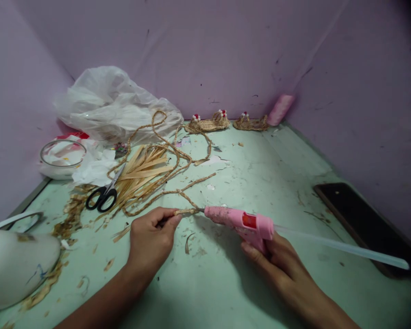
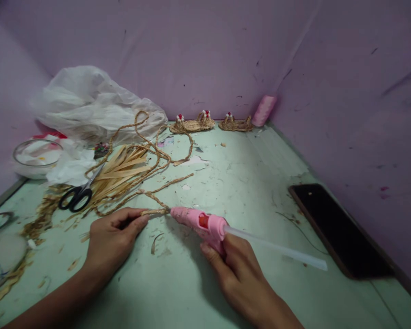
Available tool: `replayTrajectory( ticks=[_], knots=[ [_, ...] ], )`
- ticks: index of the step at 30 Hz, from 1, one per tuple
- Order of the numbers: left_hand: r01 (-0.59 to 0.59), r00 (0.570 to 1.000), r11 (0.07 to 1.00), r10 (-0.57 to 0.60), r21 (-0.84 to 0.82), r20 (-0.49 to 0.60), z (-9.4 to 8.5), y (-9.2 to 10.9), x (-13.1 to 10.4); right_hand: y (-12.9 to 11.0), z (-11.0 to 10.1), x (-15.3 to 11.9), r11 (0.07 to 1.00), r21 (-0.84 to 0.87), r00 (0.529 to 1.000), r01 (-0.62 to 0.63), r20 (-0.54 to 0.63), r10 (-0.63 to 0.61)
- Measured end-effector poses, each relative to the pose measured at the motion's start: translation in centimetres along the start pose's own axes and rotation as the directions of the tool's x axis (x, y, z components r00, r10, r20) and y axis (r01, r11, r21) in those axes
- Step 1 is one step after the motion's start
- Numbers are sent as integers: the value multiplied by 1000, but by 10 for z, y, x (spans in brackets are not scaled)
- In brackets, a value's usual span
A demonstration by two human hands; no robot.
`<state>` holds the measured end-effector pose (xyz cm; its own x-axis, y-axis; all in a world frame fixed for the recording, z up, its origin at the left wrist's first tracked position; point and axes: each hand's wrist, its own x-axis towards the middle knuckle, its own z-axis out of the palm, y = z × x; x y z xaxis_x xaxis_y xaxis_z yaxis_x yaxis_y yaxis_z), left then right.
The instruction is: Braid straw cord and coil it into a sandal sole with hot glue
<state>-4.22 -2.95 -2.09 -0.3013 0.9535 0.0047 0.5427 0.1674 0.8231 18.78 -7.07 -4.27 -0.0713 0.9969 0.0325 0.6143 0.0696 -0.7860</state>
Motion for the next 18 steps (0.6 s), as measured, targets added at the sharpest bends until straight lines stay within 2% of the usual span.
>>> replayTrajectory(
  ticks=[4, 9, 15, 18],
  knots=[
    [-3, 1000, 1000, 3, -2, 12, 1, -2, 0, -4, -1, 2, 995, -58, 996, 81, 41, -79],
    [-2, 1000, 1000, 2, 2, 14, 1, -2, -1, -7, 0, 3, 984, -92, 988, 153, 27, -151],
    [-11, 1000, 1000, 11, 0, 1, 1, -2, -1, -7, -2, 4, 980, -110, 986, 166, 50, -161],
    [-14, 1000, 1000, 14, 2, 5, 0, -2, -1, -13, -5, 7, 979, -90, 980, 181, 98, -172]
  ],
)
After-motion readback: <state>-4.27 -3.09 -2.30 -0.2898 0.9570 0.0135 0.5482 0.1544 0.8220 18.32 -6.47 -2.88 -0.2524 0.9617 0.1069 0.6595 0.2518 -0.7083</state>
